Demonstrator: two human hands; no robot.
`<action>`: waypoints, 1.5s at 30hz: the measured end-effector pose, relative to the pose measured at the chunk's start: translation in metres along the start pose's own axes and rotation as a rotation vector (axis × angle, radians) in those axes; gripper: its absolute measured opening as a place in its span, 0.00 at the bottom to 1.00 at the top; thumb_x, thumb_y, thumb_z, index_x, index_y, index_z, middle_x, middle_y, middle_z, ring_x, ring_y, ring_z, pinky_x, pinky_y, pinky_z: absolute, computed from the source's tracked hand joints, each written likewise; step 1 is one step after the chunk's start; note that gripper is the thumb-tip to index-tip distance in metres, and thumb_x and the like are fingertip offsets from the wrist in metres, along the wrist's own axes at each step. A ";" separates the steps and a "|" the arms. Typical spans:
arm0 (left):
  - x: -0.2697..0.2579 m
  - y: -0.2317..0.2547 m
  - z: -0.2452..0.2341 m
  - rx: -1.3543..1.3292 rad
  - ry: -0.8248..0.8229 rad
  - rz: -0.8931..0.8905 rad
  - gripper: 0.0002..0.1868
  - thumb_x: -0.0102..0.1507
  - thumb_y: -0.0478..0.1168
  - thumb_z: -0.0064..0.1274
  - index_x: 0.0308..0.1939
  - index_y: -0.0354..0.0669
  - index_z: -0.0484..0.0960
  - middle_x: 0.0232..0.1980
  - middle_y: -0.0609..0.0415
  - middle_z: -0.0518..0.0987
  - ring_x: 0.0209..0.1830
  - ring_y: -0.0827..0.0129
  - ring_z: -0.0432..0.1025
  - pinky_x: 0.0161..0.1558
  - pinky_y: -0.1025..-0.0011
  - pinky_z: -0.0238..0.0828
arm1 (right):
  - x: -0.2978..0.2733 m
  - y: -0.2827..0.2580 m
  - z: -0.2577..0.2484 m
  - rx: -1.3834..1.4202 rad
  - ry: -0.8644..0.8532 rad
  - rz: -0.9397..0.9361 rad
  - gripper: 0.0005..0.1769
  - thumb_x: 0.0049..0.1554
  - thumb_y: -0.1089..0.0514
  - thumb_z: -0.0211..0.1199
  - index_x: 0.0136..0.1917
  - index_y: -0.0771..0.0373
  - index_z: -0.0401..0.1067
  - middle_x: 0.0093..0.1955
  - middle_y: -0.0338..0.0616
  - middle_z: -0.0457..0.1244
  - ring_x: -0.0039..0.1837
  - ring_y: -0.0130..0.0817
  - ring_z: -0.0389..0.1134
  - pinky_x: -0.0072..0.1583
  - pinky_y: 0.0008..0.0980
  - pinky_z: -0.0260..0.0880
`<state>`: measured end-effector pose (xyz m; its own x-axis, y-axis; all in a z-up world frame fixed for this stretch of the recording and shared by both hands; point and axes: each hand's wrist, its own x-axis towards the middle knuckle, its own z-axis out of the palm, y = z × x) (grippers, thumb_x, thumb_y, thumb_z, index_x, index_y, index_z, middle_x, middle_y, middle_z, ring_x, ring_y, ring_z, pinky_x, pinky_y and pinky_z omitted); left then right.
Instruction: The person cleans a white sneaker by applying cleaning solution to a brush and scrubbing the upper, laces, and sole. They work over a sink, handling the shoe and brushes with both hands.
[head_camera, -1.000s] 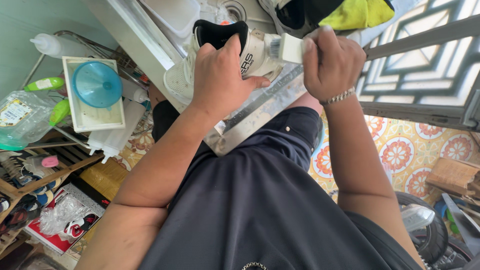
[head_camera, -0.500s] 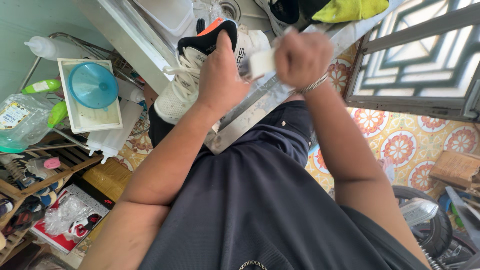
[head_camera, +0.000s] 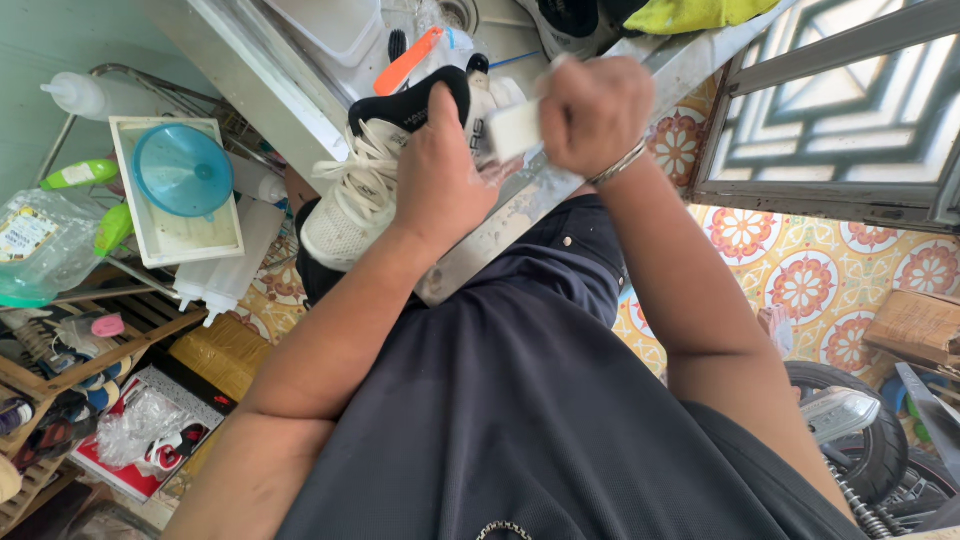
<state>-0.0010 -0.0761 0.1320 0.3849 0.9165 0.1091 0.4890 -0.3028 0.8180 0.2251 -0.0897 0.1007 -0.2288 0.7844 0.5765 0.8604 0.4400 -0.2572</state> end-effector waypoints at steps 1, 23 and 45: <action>0.001 -0.001 -0.001 -0.026 0.020 0.006 0.45 0.53 0.44 0.74 0.59 0.22 0.60 0.40 0.34 0.81 0.43 0.37 0.77 0.41 0.52 0.74 | -0.001 -0.005 0.002 0.036 -0.017 -0.046 0.13 0.57 0.60 0.64 0.36 0.60 0.62 0.28 0.46 0.55 0.33 0.50 0.60 0.40 0.46 0.58; -0.021 0.011 0.000 0.063 -0.144 -0.040 0.42 0.54 0.46 0.74 0.58 0.25 0.63 0.36 0.34 0.81 0.38 0.37 0.77 0.40 0.51 0.72 | -0.003 0.003 -0.021 -0.107 -0.128 0.071 0.20 0.66 0.54 0.61 0.32 0.57 0.69 0.27 0.46 0.56 0.32 0.49 0.60 0.40 0.46 0.58; -0.017 0.007 -0.007 0.005 -0.059 -0.096 0.43 0.55 0.44 0.75 0.60 0.24 0.62 0.41 0.34 0.82 0.43 0.37 0.77 0.44 0.52 0.73 | -0.014 0.010 -0.014 -0.142 -0.142 -0.001 0.16 0.63 0.56 0.63 0.33 0.55 0.69 0.28 0.42 0.57 0.34 0.44 0.60 0.42 0.42 0.58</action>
<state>-0.0098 -0.0920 0.1403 0.3814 0.9244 -0.0036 0.5297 -0.2153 0.8204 0.2429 -0.1021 0.1010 -0.2831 0.8419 0.4594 0.9133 0.3829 -0.1389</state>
